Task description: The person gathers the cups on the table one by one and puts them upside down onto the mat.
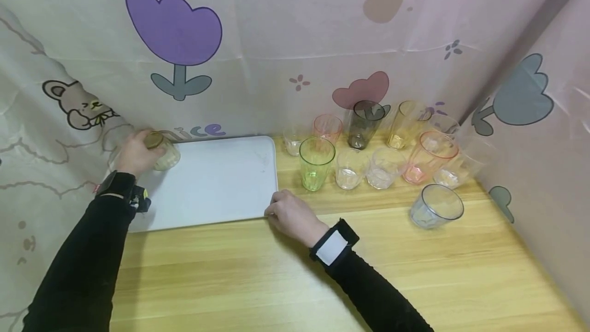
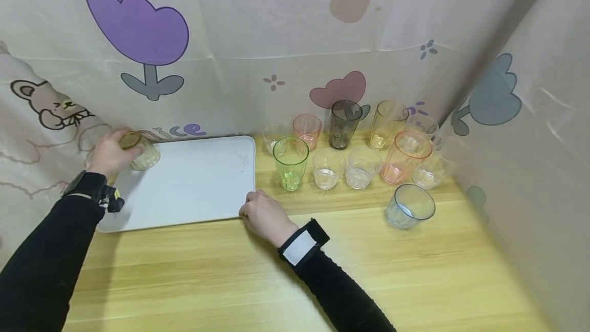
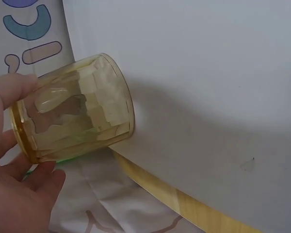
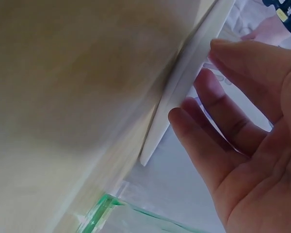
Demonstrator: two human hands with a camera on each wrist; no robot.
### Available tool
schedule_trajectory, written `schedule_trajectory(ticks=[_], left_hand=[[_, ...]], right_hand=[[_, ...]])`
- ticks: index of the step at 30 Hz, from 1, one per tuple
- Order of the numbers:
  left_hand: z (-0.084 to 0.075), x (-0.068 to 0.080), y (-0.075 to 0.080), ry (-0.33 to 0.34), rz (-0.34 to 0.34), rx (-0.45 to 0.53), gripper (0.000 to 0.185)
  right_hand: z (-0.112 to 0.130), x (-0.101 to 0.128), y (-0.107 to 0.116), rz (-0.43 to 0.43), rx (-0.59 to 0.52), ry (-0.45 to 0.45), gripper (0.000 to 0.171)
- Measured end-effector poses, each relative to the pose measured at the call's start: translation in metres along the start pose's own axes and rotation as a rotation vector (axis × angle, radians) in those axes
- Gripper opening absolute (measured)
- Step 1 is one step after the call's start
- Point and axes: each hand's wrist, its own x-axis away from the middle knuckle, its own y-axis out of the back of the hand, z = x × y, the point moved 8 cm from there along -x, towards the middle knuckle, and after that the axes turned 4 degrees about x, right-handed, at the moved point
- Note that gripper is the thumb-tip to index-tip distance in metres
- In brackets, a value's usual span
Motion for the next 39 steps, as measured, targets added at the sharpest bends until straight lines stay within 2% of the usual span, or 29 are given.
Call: schedule_trajectory(ticks=[3, 5, 8, 10, 15, 18, 21, 23, 26, 29, 31, 34, 39], left_hand=[[-0.001, 0.005, 0.004, 0.018, -0.050, 0.021, 0.076], [-0.006, 0.009, 0.007, 0.039, -0.114, 0.055, 0.076], [-0.018, 0.022, 0.010, 0.058, -0.227, 0.134, 0.075], [-0.028, 0.031, 0.009, 0.048, -0.295, 0.197, 0.074], [-0.055, 0.053, -0.001, -0.020, -0.421, 0.329, 0.071], [-0.070, 0.066, -0.011, -0.070, -0.492, 0.384, 0.067], [-0.088, 0.082, -0.027, -0.129, -0.530, 0.406, 0.065], [-0.103, 0.092, -0.042, -0.174, -0.518, 0.408, 0.063], [-0.129, 0.107, -0.071, -0.251, -0.451, 0.387, 0.059], [-0.153, 0.121, -0.101, -0.302, -0.346, 0.346, 0.056], [-0.166, 0.128, -0.117, -0.314, -0.276, 0.308, 0.055], [-0.180, 0.135, -0.138, -0.301, -0.150, 0.242, 0.054], [-0.192, 0.143, -0.166, -0.240, 0.077, 0.123, 0.057]], right_hand=[[0.000, -0.001, 0.000, 0.026, -0.027, 0.000, 0.013], [-0.002, -0.002, 0.003, 0.026, -0.059, -0.010, 0.015], [-0.007, -0.003, 0.012, -0.009, -0.124, -0.041, 0.024], [-0.011, -0.003, 0.021, -0.052, -0.179, -0.061, 0.029], [-0.022, -0.001, 0.053, -0.226, -0.315, -0.101, 0.042], [-0.028, 0.002, 0.073, -0.383, -0.371, -0.089, 0.049], [-0.032, 0.008, 0.094, -0.568, -0.381, -0.067, 0.051], [-0.037, 0.014, 0.106, -0.701, -0.355, -0.077, 0.051], [-0.049, 0.024, 0.119, -0.858, -0.308, -0.132, 0.056], [-0.065, 0.032, 0.124, -0.927, -0.301, -0.224, 0.067], [-0.075, 0.037, 0.125, -0.923, -0.320, -0.285, 0.075], [-0.087, 0.040, 0.123, -0.873, -0.367, -0.378, 0.085], [-0.102, 0.042, 0.115, -0.749, -0.464, -0.517, 0.102]])
